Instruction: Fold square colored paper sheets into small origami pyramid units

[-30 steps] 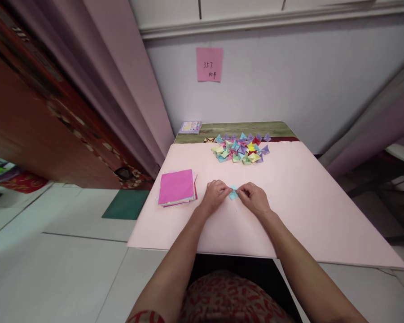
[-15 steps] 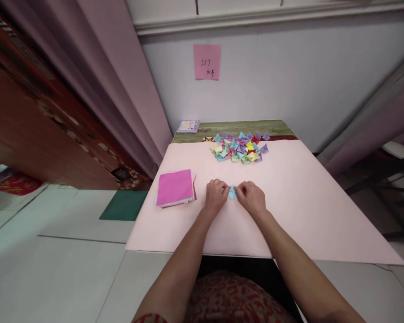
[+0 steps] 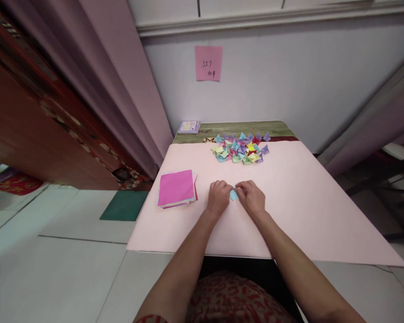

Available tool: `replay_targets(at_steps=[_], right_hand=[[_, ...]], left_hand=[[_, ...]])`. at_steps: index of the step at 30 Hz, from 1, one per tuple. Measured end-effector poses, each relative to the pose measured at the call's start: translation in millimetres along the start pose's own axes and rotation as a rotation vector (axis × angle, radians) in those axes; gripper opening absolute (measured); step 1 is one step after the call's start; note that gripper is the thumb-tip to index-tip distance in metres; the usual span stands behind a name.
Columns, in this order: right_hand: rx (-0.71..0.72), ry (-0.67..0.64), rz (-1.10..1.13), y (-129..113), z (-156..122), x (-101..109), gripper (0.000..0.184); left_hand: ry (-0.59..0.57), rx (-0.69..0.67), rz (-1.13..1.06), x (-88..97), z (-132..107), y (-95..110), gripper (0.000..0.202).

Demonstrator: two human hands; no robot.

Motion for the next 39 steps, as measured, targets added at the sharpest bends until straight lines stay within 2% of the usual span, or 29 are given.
replay_targets(at_steps=[3, 8, 14, 20, 24, 35, 39], right_hand=[[0.051, -0.022, -0.048, -5.5, -2.3, -1.8, 0.018], [0.078, -0.059, -0.139, -10.5, -5.0, -4.1, 0.021], [0.001, -0.115, -0.109, -4.3, 7.6, -0.5, 0.021], [-0.044, -0.329, -0.103, -5.2, 34.7, 1.9, 0.019], [-0.009, -0.39, -0.16, -10.5, 42.6, 2.2, 0.014], [-0.019, -0.401, -0.178, -14.3, 46.2, 2.7, 0.011], [-0.062, -0.361, -0.017, -8.5, 44.3, 2.1, 0.024]], left_hand=[[0.016, -0.081, 0.126, 1.6, -8.1, 11.8, 0.03], [0.027, -0.066, 0.14, 10.6, -24.9, 20.2, 0.026], [-0.005, -0.023, 0.029, 14.8, -32.6, 13.2, 0.032], [-0.024, -0.016, -0.047, 13.3, -32.0, 8.0, 0.033], [-0.01, 0.035, -0.113, 10.8, -30.6, 0.8, 0.045], [0.045, 0.09, -0.296, 9.1, -27.2, -10.4, 0.047], [0.046, 0.102, -0.319, 8.8, -26.6, -12.2, 0.047]])
Point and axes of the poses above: each hand's wrist, its own z-axis towards the middle knuckle, its own x-axis out of the back of the hand, y = z × x, the point moved 5 cm from there along z, towards the middle knuckle, and after that the axes turned 11 degrees about x, right-handed, at the moved point
